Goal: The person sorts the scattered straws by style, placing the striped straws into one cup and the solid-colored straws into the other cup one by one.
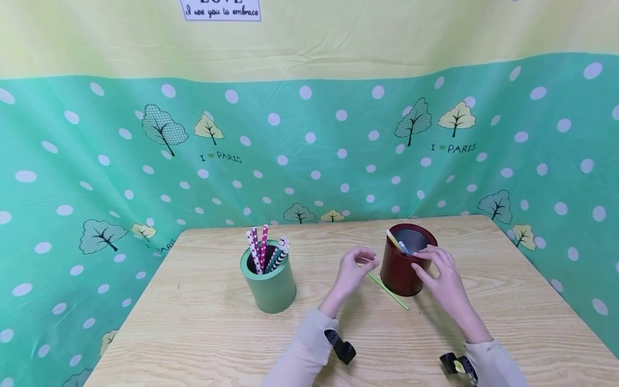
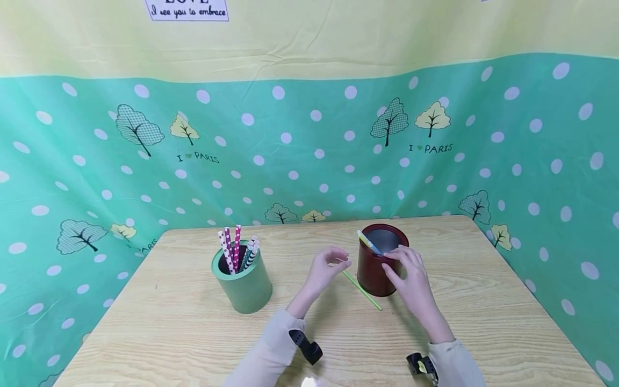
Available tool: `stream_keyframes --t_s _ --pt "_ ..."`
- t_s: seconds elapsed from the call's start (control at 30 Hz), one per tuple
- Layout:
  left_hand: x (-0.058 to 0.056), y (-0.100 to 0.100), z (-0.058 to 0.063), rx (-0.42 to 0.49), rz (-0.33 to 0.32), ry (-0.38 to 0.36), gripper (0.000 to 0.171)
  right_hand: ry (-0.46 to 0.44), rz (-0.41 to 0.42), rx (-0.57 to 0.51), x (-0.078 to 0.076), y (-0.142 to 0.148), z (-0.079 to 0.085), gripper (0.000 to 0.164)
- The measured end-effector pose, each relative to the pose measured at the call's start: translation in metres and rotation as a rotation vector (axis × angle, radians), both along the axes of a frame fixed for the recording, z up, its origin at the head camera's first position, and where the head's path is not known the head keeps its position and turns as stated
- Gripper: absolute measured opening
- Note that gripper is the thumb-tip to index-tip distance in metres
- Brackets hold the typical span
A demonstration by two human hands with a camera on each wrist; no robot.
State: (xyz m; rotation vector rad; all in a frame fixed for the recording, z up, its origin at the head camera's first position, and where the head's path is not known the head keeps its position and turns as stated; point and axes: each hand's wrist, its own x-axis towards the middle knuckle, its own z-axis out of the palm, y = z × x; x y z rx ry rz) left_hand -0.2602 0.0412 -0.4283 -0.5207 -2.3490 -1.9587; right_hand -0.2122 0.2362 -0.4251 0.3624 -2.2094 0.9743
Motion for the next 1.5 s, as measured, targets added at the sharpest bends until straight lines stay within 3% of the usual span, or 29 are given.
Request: stream_keyframes --t_s 0.4,0.7,0.97,1.27,1.5 --pt "-0.004 -0.006 -0.019 -0.330 -0.168 0.039 0.017 -0.024 -0.005 -0.001 0.000 0.001 0.001 0.024" --pt "-0.006 -0.009 -0.027 -0.506 -0.197 0.080 0.019 -0.017 -0.006 -0.001 -0.001 0.001 0.000 0.025" --pt "-0.009 -0.010 -0.033 -0.615 -0.226 0.114 0.026 -0.030 -0.010 0.004 0.000 0.001 0.001 0.024" --pt "-0.010 -0.008 -0.038 -0.713 -0.301 0.174 0.028 -0.041 -0.019 0.006 0.001 0.001 0.000 0.024" --pt "-0.008 -0.006 -0.041 -0.802 -0.308 0.204 0.032 -0.028 -0.016 0.009 0.001 0.000 0.000 0.025"
